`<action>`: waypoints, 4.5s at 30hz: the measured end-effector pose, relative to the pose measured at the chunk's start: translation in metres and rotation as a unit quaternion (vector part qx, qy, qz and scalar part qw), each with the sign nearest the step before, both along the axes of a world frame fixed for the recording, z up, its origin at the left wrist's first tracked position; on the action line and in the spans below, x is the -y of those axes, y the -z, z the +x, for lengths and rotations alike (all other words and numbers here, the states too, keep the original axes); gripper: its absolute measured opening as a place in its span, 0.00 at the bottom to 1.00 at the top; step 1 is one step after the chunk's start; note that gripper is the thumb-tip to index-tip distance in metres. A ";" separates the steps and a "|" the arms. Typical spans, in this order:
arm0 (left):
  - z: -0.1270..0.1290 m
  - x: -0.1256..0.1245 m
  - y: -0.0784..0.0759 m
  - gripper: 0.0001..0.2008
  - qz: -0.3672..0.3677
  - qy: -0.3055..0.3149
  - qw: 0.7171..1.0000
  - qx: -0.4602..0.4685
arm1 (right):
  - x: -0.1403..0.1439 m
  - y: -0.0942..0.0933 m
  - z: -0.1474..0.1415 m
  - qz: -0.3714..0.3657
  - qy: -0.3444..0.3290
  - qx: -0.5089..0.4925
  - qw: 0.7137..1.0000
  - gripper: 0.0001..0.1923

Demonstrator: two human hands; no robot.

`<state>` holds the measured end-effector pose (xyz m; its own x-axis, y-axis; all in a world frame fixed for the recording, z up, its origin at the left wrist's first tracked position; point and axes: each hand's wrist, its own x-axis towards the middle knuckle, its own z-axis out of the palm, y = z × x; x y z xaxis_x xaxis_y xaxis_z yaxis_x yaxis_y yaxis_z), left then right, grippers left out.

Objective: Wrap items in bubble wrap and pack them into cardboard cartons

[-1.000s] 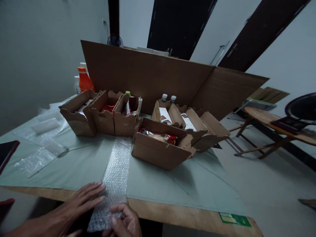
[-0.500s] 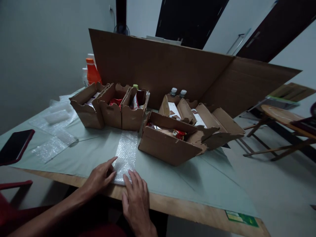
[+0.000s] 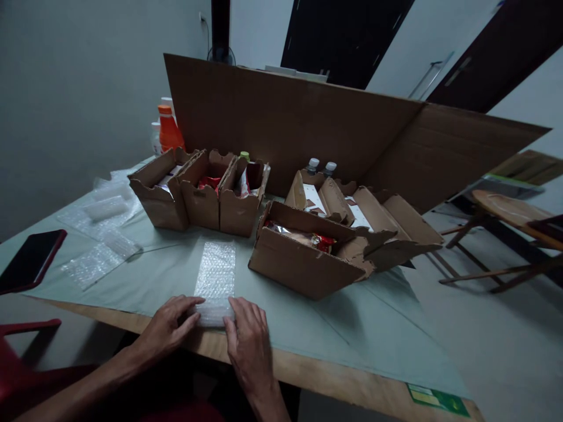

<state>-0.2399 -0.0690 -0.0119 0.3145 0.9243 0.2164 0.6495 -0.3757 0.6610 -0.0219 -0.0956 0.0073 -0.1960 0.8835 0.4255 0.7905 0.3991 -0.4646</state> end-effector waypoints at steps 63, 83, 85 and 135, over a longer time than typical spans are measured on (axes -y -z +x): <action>0.016 0.001 -0.025 0.23 0.183 0.118 0.976 -0.011 | -0.028 0.004 0.004 -0.227 0.010 -0.110 0.968 0.13; 0.029 0.011 -0.009 0.36 -0.271 -0.158 0.827 0.467 | -0.017 0.002 -0.012 -0.093 0.000 -0.079 0.993 0.10; 0.034 0.011 -0.016 0.35 -0.309 -0.123 0.801 0.497 | -0.005 0.000 -0.014 -0.135 -0.018 -0.123 0.983 0.10; 0.124 -0.117 -0.099 0.16 0.223 0.155 0.957 0.107 | -0.116 -0.176 0.198 -0.209 -0.034 0.261 0.942 0.05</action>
